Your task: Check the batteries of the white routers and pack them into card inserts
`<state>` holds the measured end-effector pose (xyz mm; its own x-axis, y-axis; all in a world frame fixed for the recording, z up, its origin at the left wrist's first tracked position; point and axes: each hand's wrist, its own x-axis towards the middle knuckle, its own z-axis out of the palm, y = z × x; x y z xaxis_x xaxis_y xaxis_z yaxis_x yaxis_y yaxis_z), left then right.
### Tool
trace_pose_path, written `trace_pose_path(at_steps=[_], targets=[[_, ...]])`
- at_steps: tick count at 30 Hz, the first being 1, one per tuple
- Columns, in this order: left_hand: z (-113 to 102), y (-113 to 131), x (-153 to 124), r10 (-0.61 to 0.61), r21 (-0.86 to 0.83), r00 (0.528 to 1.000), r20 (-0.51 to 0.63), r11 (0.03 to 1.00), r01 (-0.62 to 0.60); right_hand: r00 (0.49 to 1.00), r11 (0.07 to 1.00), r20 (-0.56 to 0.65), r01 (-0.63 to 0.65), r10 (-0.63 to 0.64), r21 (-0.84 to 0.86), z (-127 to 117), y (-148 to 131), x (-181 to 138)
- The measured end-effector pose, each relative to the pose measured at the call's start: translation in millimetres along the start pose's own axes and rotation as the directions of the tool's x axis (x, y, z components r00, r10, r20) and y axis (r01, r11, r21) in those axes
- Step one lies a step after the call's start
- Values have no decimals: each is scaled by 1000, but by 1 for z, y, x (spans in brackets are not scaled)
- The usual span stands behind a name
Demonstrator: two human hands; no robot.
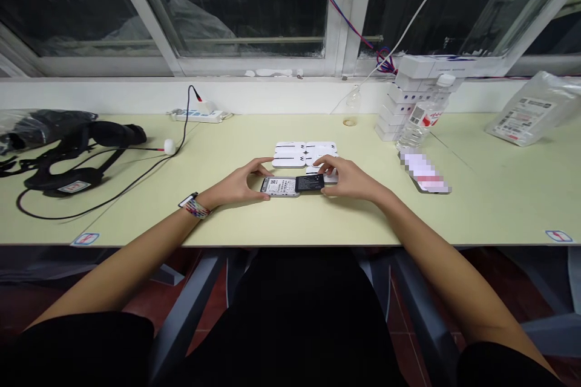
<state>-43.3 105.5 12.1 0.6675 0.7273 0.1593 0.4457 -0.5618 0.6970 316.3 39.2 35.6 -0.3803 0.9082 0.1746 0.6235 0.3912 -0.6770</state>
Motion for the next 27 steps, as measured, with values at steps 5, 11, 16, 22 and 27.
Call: trace_pose_path(at_steps=[5, 11, 16, 22, 27], targets=[[0, -2, 0, 10, 8, 1000, -6, 1000, -10, 1000, 1000, 2, 12, -12, 11, 1, 1, 1], [1, -3, 1, 19, 14, 1000, -9, 1000, -19, 1000, 1000, 5, 5, -6, 24, 1, 1, 1], [0, -3, 1, 14, 22, 1000, -5, 1000, -14, 1000, 1000, 9, 7, -8, 18, 1, 0, 2], [0, -3, 1, 16, 21, 1000, 0, 1000, -16, 1000, 1000, 0, 11, -10, 20, 1, 2, 1], [-1, -1, 1, 14, 25, 1000, 11, 1000, -14, 1000, 1000, 5, 6, -6, 15, 0, 1, 0]])
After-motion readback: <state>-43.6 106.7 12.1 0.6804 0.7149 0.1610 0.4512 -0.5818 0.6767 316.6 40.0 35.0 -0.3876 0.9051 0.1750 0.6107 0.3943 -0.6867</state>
